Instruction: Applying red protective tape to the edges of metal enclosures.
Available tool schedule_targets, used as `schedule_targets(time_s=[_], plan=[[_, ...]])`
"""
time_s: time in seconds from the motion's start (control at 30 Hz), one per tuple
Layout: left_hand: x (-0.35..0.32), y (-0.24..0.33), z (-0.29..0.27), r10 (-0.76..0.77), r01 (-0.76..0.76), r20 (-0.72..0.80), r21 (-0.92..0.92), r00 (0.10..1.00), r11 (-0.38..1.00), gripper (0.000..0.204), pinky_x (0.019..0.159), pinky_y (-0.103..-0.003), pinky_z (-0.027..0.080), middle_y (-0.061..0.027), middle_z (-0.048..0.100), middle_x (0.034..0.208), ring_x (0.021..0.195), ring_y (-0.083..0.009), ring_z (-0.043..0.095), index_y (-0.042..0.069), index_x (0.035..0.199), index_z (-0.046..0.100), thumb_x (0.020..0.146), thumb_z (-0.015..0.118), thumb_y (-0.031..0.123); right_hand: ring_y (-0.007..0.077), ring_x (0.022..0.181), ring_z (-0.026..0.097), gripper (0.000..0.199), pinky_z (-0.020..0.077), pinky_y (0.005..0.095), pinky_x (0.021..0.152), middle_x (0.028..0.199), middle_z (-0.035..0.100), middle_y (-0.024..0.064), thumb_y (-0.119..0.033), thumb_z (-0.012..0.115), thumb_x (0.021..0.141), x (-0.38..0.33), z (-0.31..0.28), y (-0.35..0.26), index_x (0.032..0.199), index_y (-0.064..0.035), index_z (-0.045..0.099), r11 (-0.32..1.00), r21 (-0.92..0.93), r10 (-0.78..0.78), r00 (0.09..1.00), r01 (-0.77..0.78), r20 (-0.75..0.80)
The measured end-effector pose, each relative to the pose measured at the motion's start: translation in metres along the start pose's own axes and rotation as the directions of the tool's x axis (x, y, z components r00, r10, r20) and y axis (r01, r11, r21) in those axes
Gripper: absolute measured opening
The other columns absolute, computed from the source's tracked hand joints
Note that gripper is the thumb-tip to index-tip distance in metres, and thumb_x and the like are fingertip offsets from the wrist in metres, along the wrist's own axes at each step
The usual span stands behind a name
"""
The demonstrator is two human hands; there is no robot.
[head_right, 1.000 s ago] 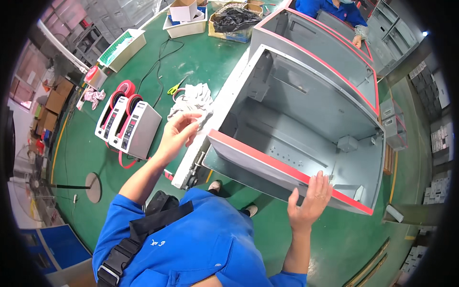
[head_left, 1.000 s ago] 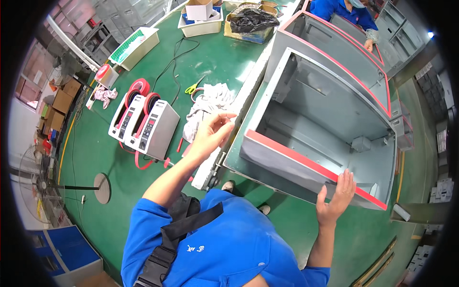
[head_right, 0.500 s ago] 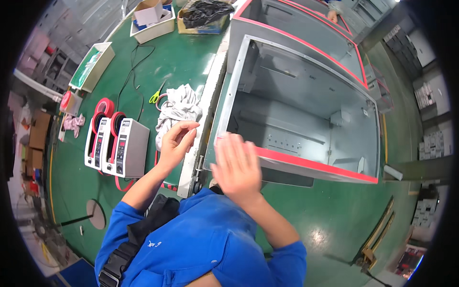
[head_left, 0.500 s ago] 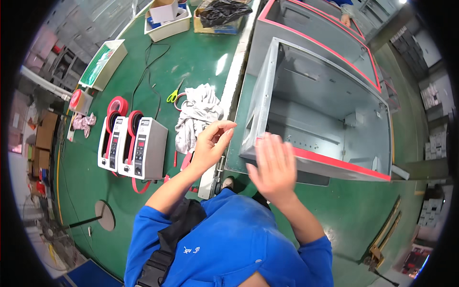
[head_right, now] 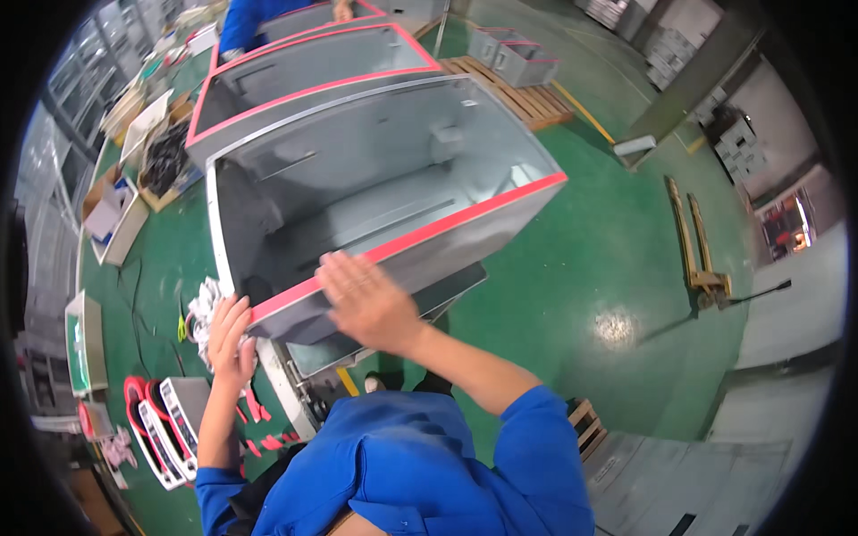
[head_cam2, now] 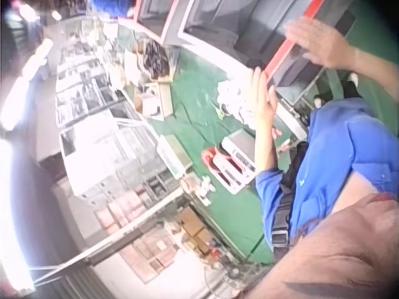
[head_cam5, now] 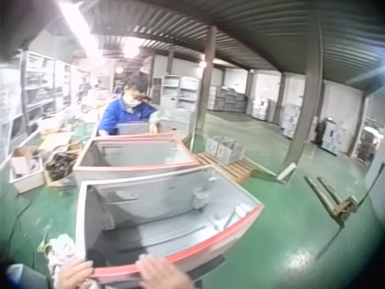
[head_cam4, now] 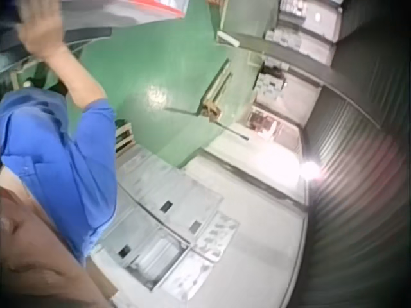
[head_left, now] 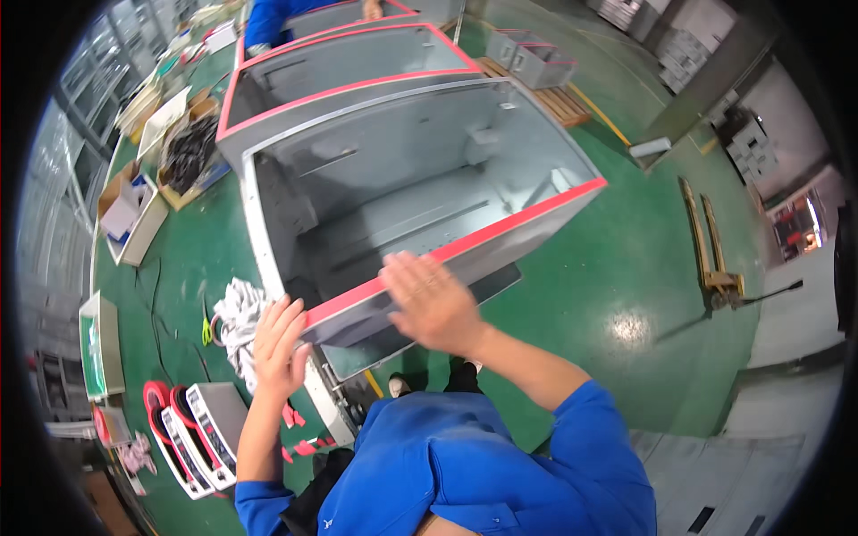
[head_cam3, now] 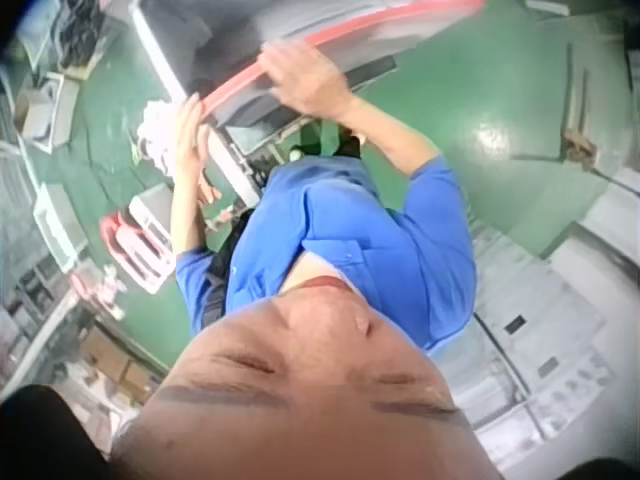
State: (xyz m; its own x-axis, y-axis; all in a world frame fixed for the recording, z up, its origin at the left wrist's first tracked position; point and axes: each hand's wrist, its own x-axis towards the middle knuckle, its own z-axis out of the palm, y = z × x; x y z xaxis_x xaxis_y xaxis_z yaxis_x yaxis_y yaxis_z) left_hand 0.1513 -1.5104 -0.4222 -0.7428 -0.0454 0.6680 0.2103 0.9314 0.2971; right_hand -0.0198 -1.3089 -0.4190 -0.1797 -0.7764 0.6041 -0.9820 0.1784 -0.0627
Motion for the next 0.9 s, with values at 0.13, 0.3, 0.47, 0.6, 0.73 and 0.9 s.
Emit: schedule_targets(time_s=[0.13,0.3,0.47,0.6,0.73,0.9], plan=[[0.006,-0.023,-0.002,0.042,-0.049,-0.080,-0.096,0.996,0.994,0.028,0.094,-0.050,0.034,-0.0206,0.059,0.099,0.101,-0.0366,0.054,-0.004,0.088,0.059,0.081,0.045,0.019,0.0323,0.119,0.039,0.057,0.0297,0.0429,0.100,0.126,0.042,0.0193,-0.030,0.055,0.079,-0.053,-0.042,0.101,0.123,0.0031,0.040,0.944,-0.261,0.184,0.978,-0.203,-0.095],[0.060,-0.033,0.009,0.055,-0.048,0.013,-0.307,0.998,0.951,0.038,0.090,-0.050,0.036,-0.0148,0.058,0.075,0.078,-0.0310,0.057,-0.004,0.084,0.057,0.084,0.039,0.029,0.0320,0.121,0.035,0.049,0.0284,0.0407,0.100,0.128,0.040,0.0190,-0.029,0.042,0.088,-0.104,-0.080,0.217,0.126,0.0016,0.036,0.693,-0.414,0.521,0.807,-0.590,-0.278],[0.043,-0.037,0.022,-0.061,0.032,-0.103,-0.262,0.993,0.964,0.039,0.059,-0.033,0.033,-0.0026,0.038,0.052,0.054,-0.0186,0.038,0.002,0.069,0.057,0.082,0.038,0.034,0.0293,0.118,0.039,0.045,0.0289,0.0348,0.099,0.125,0.042,0.0178,-0.028,0.032,0.092,-0.082,-0.050,0.261,0.126,0.0016,0.035,0.474,0.401,0.866,0.333,-0.784,-0.372],[0.043,-0.009,0.030,-0.063,0.036,-0.108,-0.241,0.992,0.970,0.043,0.058,-0.034,0.033,-0.0023,0.037,0.052,0.053,-0.0188,0.037,0.002,0.069,0.058,0.084,0.034,0.034,0.0235,0.114,0.042,0.041,0.0300,0.0310,0.097,0.122,0.045,0.0155,-0.026,0.036,0.091,-0.090,-0.041,0.301,0.123,0.0001,0.039,0.371,0.730,0.928,0.207,-0.574,-0.309],[0.039,0.051,0.053,-0.024,0.021,-0.018,-0.144,1.000,0.989,0.042,0.060,-0.034,0.034,-0.0018,0.039,0.053,0.055,-0.0202,0.041,0.007,0.074,0.059,0.086,0.031,0.035,0.0209,0.108,0.046,0.042,0.0318,0.0297,0.094,0.119,0.047,0.0117,-0.025,0.043,0.088,-0.102,-0.051,0.352,0.121,-0.0001,0.039,0.272,0.834,0.962,0.100,-0.481,-0.256],[0.047,0.114,0.074,0.049,-0.052,-0.022,-0.166,0.999,0.985,0.034,0.061,-0.034,0.032,-0.0050,0.053,0.062,0.054,-0.0195,0.042,0.002,0.083,0.062,0.084,0.035,0.022,0.0221,0.107,0.044,0.051,0.0341,0.0325,0.091,0.117,0.046,0.0136,-0.027,0.046,0.085,-0.069,-0.057,0.292,0.125,0.0005,0.032,0.097,0.828,0.995,0.023,-0.553,-0.101]])
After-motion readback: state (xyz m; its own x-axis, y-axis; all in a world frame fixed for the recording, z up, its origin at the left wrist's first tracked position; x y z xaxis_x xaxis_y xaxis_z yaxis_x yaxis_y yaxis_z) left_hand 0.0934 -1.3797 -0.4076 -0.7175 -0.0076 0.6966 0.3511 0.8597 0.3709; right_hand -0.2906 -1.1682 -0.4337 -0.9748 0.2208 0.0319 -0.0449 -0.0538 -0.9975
